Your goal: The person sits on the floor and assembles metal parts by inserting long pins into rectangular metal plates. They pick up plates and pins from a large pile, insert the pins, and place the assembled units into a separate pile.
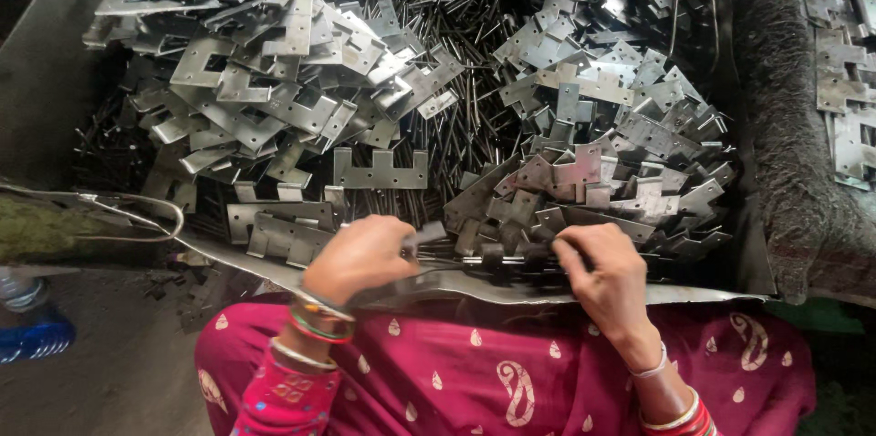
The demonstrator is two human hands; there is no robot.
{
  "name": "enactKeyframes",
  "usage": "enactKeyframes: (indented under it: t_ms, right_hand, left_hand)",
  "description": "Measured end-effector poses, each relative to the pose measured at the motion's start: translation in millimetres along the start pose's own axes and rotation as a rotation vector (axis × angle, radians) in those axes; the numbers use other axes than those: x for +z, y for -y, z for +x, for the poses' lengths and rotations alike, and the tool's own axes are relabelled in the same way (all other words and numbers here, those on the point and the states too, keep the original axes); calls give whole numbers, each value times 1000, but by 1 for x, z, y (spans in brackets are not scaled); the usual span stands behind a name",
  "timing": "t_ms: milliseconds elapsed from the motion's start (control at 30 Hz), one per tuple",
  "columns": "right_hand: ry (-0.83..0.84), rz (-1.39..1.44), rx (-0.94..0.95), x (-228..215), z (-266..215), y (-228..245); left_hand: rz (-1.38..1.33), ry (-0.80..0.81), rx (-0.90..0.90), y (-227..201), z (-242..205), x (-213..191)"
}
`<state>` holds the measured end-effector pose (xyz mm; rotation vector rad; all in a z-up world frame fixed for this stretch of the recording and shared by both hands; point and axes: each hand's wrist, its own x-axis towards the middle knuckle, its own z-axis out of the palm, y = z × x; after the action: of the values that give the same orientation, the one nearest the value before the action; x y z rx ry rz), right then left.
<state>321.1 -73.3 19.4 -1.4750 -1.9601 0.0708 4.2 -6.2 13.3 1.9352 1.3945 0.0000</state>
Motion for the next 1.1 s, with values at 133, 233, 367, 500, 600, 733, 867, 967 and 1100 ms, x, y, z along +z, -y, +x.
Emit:
enactKeyframes:
  t_ms: [133,233,367,500,600,733,867,967,1100]
  right_hand:
    - [-110,220,421,4,-9,-6]
    - [-145,243,349,7,-12,-9]
    - [-92,234,414,9,-13,-11]
    - [-107,263,379,8,-16,-13]
    - [-135,382,380,6,-15,-16]
    - [-133,517,451,6,-17,-19]
    - [-111,490,424,5,-18,-18]
    - [-105,472,409,6,-15,-17]
    - [-101,468,427,6,-19,-20]
  left_hand:
    - [-317,-199,124,24,-6,-19]
    - [-448,-386,78,33,9,-13]
    - [-496,-500,285,23,34,24]
    - [-567,-388,261,3,45,46]
    - [-790,-393,192,3,36,21]
    - [-1112,-516,59,28,5,-28]
    - [-1504,-791,245,46,-2,-47]
    - [-1318,-713,195,43,12,-35]
    - [-1029,-493,122,27,33,-4]
